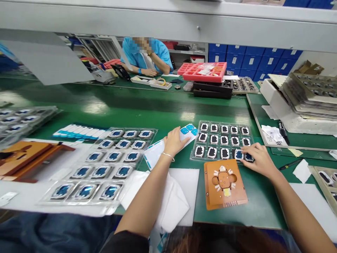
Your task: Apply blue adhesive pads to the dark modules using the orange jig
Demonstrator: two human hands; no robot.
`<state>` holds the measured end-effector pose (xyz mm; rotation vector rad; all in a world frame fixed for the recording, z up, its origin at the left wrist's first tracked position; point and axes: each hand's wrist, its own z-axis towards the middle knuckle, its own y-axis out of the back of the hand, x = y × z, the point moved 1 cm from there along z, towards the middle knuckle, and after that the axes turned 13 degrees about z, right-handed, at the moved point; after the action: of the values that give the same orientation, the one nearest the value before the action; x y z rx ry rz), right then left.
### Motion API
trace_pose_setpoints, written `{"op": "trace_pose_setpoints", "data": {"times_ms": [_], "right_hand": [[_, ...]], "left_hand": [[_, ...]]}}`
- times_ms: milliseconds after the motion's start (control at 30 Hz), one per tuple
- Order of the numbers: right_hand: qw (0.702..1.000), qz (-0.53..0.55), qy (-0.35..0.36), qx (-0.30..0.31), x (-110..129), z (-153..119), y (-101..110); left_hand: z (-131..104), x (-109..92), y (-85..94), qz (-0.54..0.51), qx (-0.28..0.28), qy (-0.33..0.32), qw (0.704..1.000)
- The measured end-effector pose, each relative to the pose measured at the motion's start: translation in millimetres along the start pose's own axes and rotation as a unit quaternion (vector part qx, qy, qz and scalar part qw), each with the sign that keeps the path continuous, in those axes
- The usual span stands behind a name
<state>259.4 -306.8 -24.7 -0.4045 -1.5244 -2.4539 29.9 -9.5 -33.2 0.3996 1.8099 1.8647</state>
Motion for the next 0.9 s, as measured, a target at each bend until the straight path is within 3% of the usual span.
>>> {"op": "trace_pose_setpoints", "data": {"times_ms": [300,600,900], "right_hand": [[0.999,0.027,0.014,0.021,0,-1,-8],[0.998,0.043,0.016,0.036,0,0,-10],[0.998,0.052,0.031,0.030,0,0,-10]], "left_hand": [[-5,-7,-2.4,0.042,0.013,-0.004,0.999],[-11,-7,6.6,0.068,-0.038,-0.011,0.997],[-23,-16,18.3,0.104,-0.061,-0.130,0.984]]}}
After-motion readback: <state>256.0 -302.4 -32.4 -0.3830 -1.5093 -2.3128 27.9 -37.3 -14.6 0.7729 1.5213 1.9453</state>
